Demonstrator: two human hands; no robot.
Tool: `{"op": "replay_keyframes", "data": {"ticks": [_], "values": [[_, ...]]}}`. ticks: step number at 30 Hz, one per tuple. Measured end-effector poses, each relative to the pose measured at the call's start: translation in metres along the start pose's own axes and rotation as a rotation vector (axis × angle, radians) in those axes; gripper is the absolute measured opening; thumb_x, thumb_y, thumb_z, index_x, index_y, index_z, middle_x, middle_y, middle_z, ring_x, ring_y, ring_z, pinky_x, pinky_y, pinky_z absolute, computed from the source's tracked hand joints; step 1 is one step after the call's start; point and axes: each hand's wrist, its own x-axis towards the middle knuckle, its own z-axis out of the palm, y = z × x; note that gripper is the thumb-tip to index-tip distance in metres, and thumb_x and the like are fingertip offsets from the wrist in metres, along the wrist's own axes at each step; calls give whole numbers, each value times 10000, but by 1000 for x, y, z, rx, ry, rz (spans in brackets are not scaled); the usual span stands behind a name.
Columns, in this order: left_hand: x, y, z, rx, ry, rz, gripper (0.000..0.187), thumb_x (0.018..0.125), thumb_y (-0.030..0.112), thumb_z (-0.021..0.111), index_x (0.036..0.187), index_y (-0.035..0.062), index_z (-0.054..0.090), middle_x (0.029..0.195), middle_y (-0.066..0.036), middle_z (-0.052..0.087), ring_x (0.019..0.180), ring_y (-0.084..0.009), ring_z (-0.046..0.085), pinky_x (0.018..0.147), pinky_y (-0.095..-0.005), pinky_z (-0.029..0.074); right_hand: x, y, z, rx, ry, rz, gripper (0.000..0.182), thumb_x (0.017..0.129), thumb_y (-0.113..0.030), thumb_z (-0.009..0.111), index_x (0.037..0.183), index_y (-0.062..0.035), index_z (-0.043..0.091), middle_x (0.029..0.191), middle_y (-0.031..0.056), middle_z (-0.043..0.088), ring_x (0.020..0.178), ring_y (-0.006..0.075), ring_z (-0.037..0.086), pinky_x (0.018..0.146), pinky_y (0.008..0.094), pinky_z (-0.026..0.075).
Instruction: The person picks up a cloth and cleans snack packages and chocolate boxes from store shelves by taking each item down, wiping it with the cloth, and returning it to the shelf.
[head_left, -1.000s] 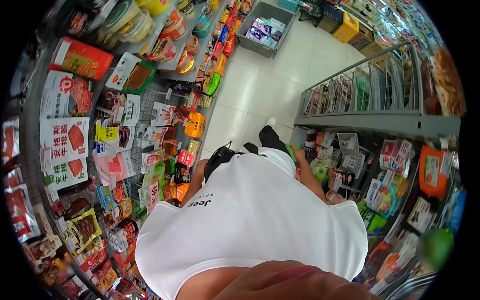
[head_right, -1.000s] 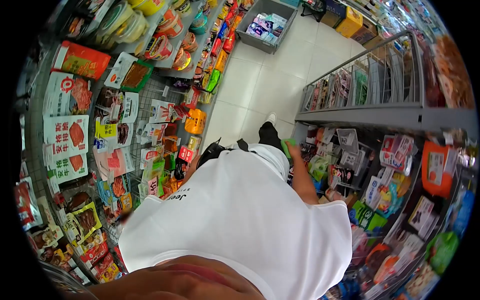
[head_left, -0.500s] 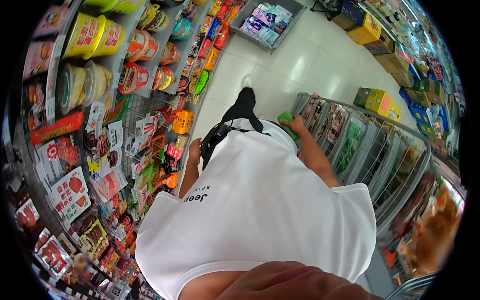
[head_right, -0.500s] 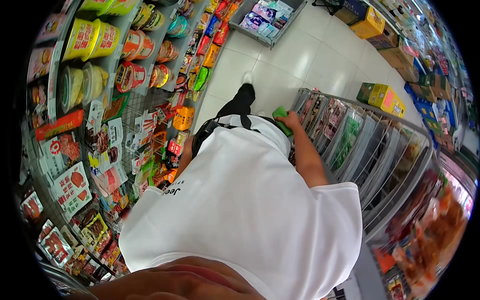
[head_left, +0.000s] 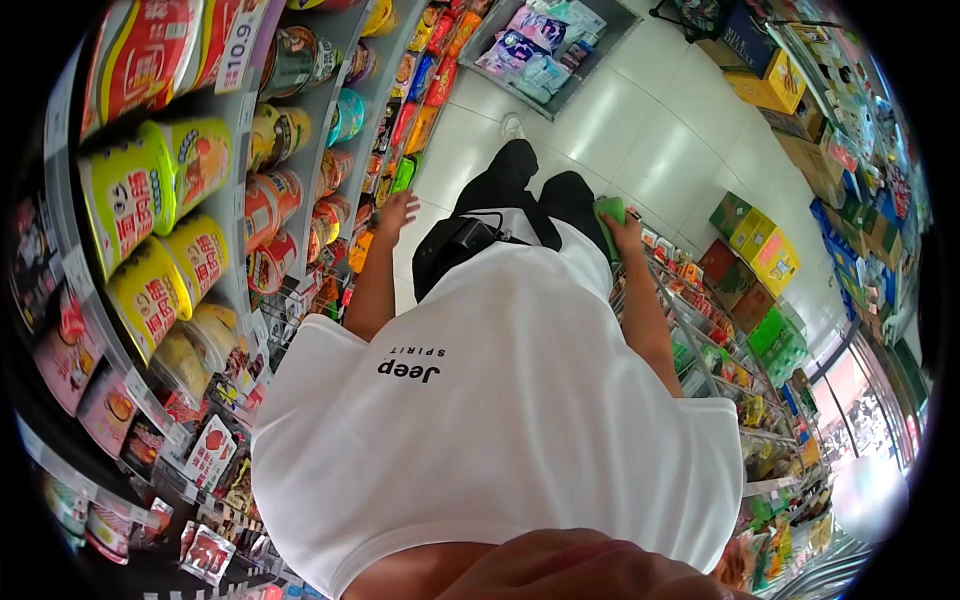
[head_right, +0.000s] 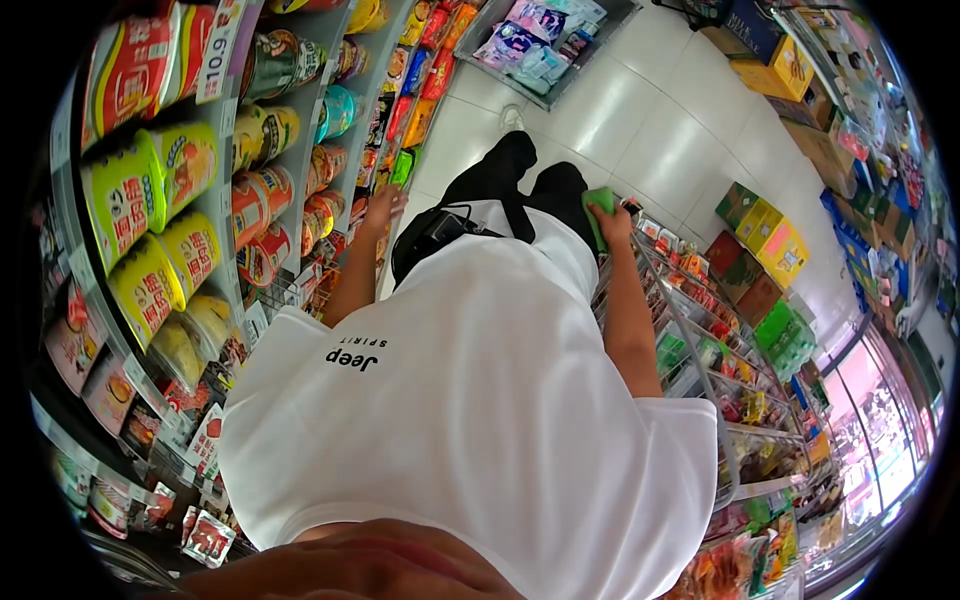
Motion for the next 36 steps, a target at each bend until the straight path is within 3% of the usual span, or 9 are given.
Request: {"op": "replay_keyframes", "data": {"ticks": [3, 8, 15, 20, 24, 27, 31, 34, 36], "values": [[15, 67, 21, -57, -14, 163, 432, 1035, 365, 507, 1376, 103, 555, 1280, -95, 662, 1131, -221, 667, 937, -371, 520, 11, -41, -21, 25, 22, -21, 600, 808, -437, 825, 1176, 22, 710, 995, 161, 754, 853, 224, 717, 791, 362, 559], [15, 115, 61, -39, -46, 108, 440, 1035, 345, 507, 1395, 96, 545, 1272, -103, 665, 1123, -228, 672, 941, -368, 521, 47, -34, -36, 151, 49, 12, 568, 824, -415, 823, 1173, 19, 713, 995, 134, 754, 841, 191, 703, 774, 345, 556], [55, -8, 79, 75, -130, 54, 400, 1013, 350, 551, 1298, 81, 630, 1162, -90, 700, 945, -204, 677, 780, -328, 539, 90, -64, -97, 346, 8, 46, 587, 828, -424, 816, 1167, 43, 706, 1007, 138, 747, 825, 188, 700, 765, 345, 556], [-21, -34, 131, -148, 40, -75, 404, 982, 324, 593, 1289, 66, 643, 1052, -82, 695, 841, -199, 645, 735, -327, 532, 122, -99, -153, 113, -68, -46, 602, 815, -439, 820, 1163, 40, 708, 1013, 142, 742, 827, 224, 707, 775, 360, 562], [-21, -79, 168, -424, 193, -79, 417, 986, 311, 584, 1306, 47, 626, 953, -83, 682, 823, -203, 636, 734, -334, 519, 162, -87, -186, -23, -238, -60, 599, 811, -430, 829, 1138, 56, 705, 986, 143, 739, 814, 210, 704, 743, 357, 567], [-58, -68, 218, -526, 123, -31, 425, 996, 297, 575, 1322, 28, 613, 1045, -114, 680, 890, -204, 640, 768, -339, 524, 193, -79, -214, -99, -233, -158, 555, 832, -407, 814, 1117, 56, 707, 918, 131, 732, 737, 194, 685, 680, 350, 557], [-35, -125, 253, -120, 175, 115, 456, 1016, 296, 525, 1373, 19, 587, 1215, -167, 678, 1032, -232, 659, 875, -322, 526, 202, -71, -243, -64, -249, -184, 540, 847, -399, 791, 1112, 63, 705, 920, 140, 731, 744, 196, 687, 676, 350, 557], [-78, -101, 288, -361, 304, 89, 483, 1023, 311, 502, 1420, 43, 558, 1366, -158, 623, 1190, -250, 622, 984, -329, 497, 236, -36, -254, -143, -325, -138, 511, 856, -371, 770, 1110, 67, 705, 923, 139, 733, 750, 204, 695, 684, 353, 563], [-120, -68, 305, -823, 334, -61, 511, 1025, 365, 496, 1456, 92, 509, 1442, -102, 566, 1312, -248, 547, 1070, -442, 439, 253, -20, -263, -299, -330, -109, 522, 838, -386, 757, 1083, 74, 717, 928, 162, 742, 770, 235, 718, 709, 368, 573]]}}
